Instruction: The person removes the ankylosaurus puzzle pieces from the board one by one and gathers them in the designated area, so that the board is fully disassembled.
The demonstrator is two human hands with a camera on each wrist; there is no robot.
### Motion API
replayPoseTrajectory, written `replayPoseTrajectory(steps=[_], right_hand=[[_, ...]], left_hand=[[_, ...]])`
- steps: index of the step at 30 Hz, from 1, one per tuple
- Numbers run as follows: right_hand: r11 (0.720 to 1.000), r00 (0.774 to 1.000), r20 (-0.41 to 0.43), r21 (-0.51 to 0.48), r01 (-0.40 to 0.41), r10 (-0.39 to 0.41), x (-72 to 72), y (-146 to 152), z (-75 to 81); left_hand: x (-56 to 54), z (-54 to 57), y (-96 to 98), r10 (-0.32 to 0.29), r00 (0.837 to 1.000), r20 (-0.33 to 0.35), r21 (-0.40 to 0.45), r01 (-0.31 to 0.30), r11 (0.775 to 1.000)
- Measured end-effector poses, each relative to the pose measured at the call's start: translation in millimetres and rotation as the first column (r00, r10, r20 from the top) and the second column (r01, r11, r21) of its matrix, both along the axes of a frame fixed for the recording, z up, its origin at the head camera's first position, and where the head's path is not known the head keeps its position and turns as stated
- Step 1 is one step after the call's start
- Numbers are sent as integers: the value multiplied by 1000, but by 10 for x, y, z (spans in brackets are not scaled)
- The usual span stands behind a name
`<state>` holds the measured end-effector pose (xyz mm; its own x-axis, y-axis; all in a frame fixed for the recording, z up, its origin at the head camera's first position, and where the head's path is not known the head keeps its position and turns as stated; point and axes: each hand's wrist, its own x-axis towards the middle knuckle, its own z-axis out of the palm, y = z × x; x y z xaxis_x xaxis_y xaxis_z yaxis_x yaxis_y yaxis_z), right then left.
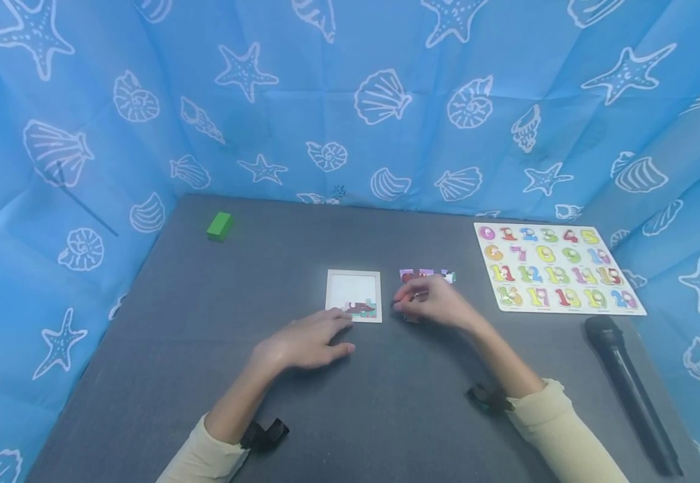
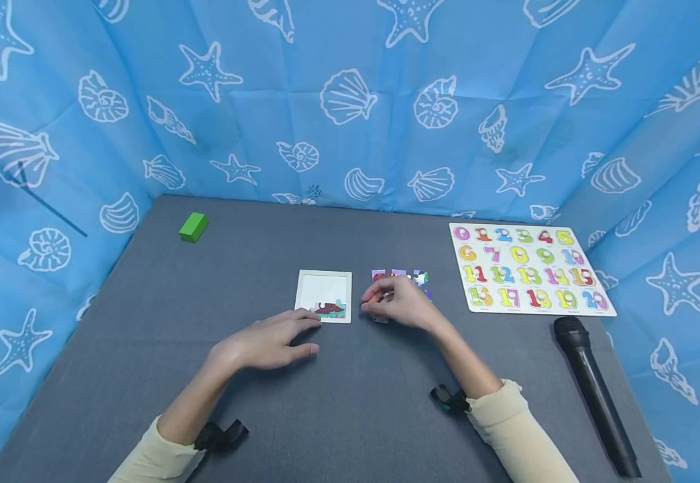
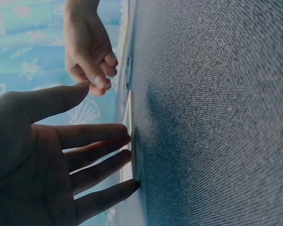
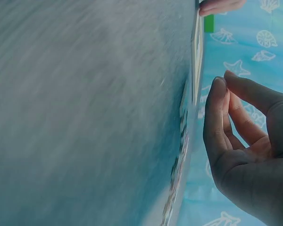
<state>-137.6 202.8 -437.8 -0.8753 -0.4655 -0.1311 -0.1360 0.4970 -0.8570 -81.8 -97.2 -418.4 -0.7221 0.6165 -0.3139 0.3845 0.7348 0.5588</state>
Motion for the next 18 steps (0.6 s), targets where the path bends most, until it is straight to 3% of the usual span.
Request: replayPoseTrajectory(steps=[4,11,18], right_hand=[[1000,1000,5,-11,-10,10,-21,-120,12],[998,996,-66,37,-51,53,-49,-364,55],[994,994,-13,-8,-108,108,-110,-571,12]], left_hand=[[1,2,0,-3,1000,-6,8,3,1000],[13,0,10,-16,1000,-21,-11,16,1000],[36,-10,32,-25,999,-21,-54,24,998]])
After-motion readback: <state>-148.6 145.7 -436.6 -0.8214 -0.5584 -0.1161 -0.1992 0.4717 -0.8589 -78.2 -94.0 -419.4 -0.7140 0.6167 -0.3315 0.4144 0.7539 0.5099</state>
